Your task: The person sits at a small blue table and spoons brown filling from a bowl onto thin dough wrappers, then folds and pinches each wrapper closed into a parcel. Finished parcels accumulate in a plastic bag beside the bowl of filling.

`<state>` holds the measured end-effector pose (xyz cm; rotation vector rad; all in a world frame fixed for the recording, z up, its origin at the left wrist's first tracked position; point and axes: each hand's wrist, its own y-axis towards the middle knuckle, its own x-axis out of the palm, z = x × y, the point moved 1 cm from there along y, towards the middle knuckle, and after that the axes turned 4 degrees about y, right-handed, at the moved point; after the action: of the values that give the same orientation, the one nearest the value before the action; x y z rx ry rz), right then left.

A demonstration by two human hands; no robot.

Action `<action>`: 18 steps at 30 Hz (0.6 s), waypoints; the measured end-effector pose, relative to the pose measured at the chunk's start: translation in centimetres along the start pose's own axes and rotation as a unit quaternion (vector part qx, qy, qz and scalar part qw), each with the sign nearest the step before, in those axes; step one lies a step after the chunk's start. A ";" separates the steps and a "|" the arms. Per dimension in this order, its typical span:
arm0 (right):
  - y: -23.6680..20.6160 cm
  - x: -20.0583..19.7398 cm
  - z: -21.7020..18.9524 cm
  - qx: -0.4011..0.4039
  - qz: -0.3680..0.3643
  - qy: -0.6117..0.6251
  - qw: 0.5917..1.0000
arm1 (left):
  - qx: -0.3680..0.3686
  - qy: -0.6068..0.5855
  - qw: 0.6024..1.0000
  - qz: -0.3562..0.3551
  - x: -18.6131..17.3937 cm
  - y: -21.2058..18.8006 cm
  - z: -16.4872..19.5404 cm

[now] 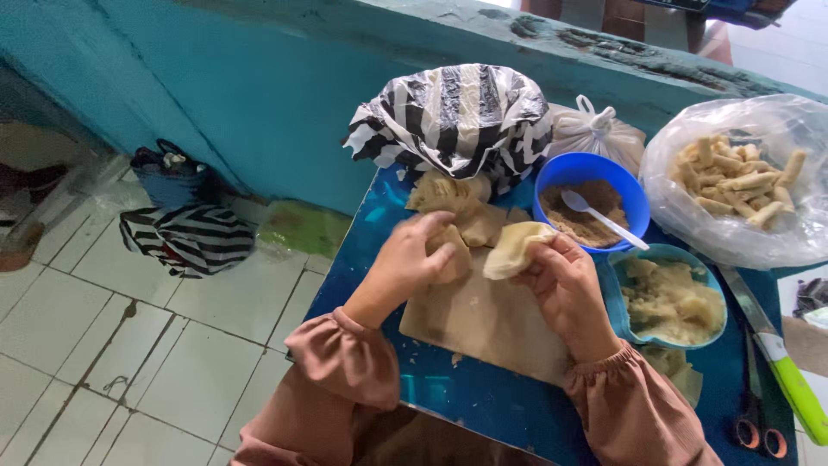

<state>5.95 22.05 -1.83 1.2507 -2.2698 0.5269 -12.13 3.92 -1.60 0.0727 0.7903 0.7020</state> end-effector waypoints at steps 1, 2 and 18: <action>-0.2 0.0 0.2 0.003 -0.006 0.001 1.000 | 0.028 0.059 0.996 0.067 -0.2 -0.5 0.8; 0.0 0.0 0.5 0.005 -0.015 0.003 1.000 | 0.057 0.120 0.982 0.135 -0.4 -1.1 1.7; -0.8 0.1 2.5 0.002 -0.002 -0.094 0.996 | -0.167 -0.390 0.900 -0.096 4.9 -1.6 0.3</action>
<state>6.06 20.23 -3.67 1.3570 -2.4193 0.4278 -8.65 5.67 -4.97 -0.0365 -0.1008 0.5433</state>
